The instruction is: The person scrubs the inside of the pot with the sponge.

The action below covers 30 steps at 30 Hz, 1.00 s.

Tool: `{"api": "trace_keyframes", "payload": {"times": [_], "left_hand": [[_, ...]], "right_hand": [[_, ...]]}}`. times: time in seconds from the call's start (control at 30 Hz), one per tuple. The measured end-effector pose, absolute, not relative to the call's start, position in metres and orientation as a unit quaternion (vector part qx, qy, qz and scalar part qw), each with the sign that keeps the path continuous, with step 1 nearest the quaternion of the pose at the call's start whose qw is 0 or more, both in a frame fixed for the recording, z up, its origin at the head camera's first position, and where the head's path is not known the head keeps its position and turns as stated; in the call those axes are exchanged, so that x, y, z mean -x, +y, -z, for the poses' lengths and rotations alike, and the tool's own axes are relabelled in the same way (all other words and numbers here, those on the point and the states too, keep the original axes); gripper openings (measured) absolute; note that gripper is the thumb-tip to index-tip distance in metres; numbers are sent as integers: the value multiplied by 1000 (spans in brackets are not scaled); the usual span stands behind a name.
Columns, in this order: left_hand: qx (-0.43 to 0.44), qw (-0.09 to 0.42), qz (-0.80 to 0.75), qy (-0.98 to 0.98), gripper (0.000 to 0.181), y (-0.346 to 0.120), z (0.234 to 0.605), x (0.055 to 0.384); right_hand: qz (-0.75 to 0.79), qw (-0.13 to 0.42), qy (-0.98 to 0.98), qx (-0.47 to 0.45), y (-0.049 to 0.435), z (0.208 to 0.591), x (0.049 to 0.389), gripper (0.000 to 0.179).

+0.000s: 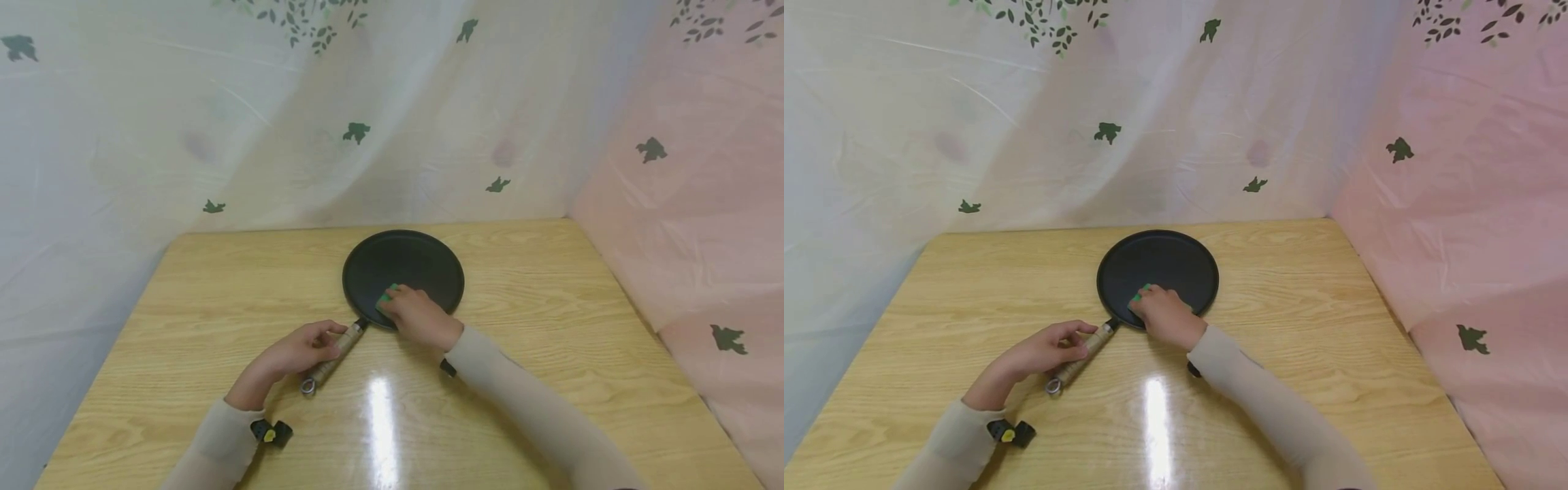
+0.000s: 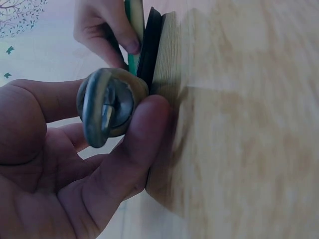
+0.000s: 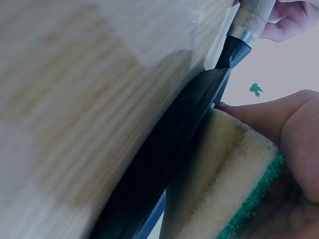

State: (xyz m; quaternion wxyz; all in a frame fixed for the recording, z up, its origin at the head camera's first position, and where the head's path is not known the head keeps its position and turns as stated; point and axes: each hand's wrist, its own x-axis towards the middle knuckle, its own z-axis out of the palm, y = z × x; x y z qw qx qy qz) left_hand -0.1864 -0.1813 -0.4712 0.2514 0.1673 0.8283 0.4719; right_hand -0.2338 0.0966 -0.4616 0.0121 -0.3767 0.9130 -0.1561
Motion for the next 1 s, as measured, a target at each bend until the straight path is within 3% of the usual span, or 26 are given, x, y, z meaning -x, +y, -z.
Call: {"api": "trace_keyframes", "payload": {"times": [0.73, 1.0], "left_hand": [[-168, 257, -474, 825, 42, -183, 470, 186], [-172, 256, -474, 825, 42, -182, 472, 187]], "right_hand": [[191, 107, 917, 333, 69, 451, 276, 34], [187, 110, 920, 325, 69, 452, 293, 37]]}}
